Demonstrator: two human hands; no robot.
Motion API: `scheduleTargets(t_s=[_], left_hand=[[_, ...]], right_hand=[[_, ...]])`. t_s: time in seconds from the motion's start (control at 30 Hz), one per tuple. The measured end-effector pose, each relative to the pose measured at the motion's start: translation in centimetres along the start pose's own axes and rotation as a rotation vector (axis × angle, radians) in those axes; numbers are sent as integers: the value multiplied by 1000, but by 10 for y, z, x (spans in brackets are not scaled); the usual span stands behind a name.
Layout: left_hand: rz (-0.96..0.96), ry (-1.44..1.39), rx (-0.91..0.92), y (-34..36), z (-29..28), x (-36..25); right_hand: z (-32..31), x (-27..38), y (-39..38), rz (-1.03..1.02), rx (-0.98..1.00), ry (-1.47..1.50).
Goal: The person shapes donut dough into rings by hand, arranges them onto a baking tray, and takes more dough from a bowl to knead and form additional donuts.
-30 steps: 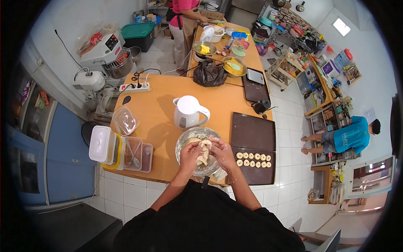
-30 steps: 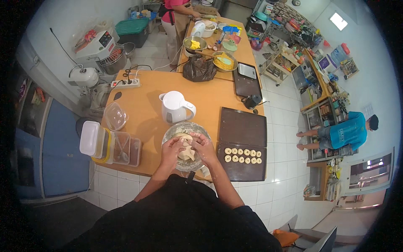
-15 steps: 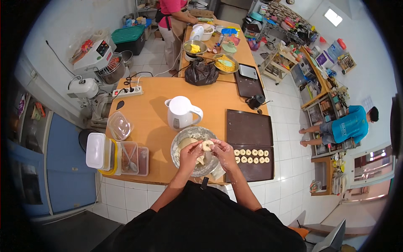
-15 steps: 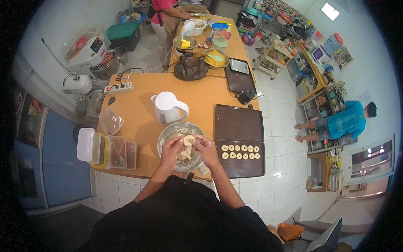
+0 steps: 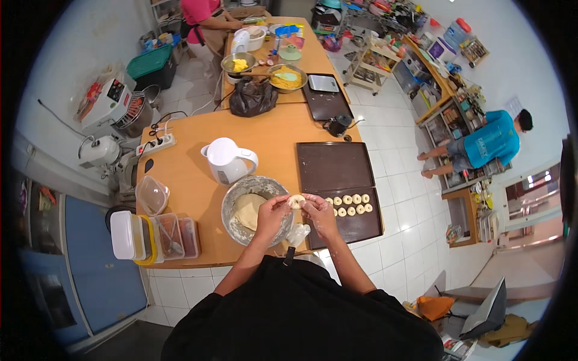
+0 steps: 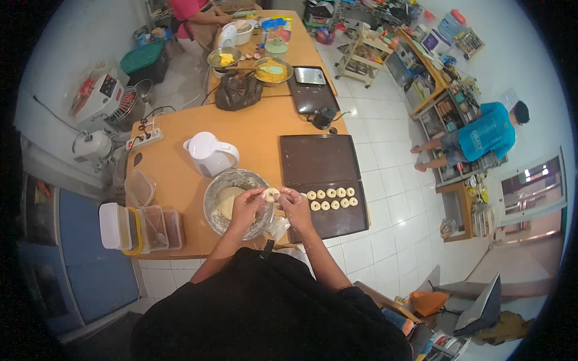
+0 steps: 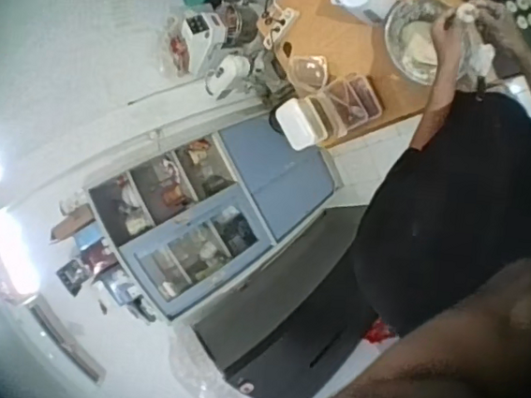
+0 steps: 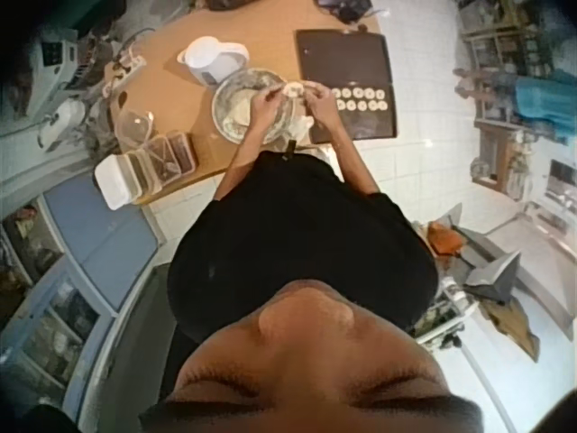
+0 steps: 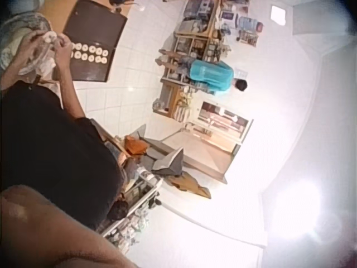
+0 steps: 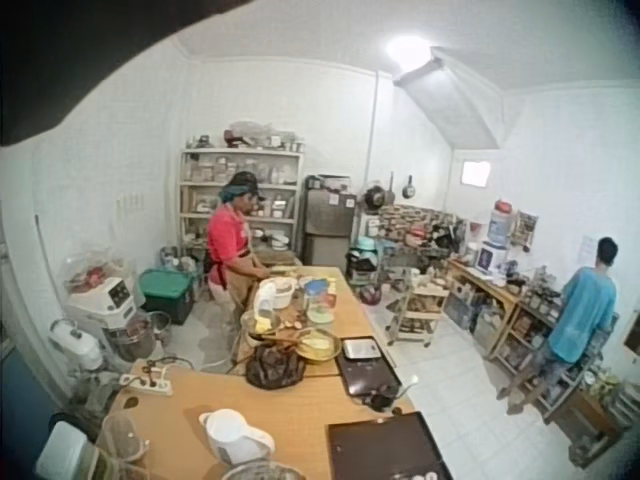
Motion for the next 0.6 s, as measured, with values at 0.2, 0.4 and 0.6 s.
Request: scheduleTargets(t_s=[0.2,0.4,0.6], left_hand=[[-96,22,86,24,34,28],[-128,99,199,52,85,53],[-203,121,241,68,123,93]], right_hand=[[-43,10,-15,-18,-107,-96],[-97,13,-30,-89,-218,-71],[-147,-1,-46,-67,-355,-133]])
Point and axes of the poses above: each hand's wrist, its own y-axis towards the middle knuckle, its own z-axis out of the palm, x = y × z, the point moved 4 cm from there along y, towards the middle knuckle, and after that the axes turned 10 degrees about x, right-handed, at the moved point
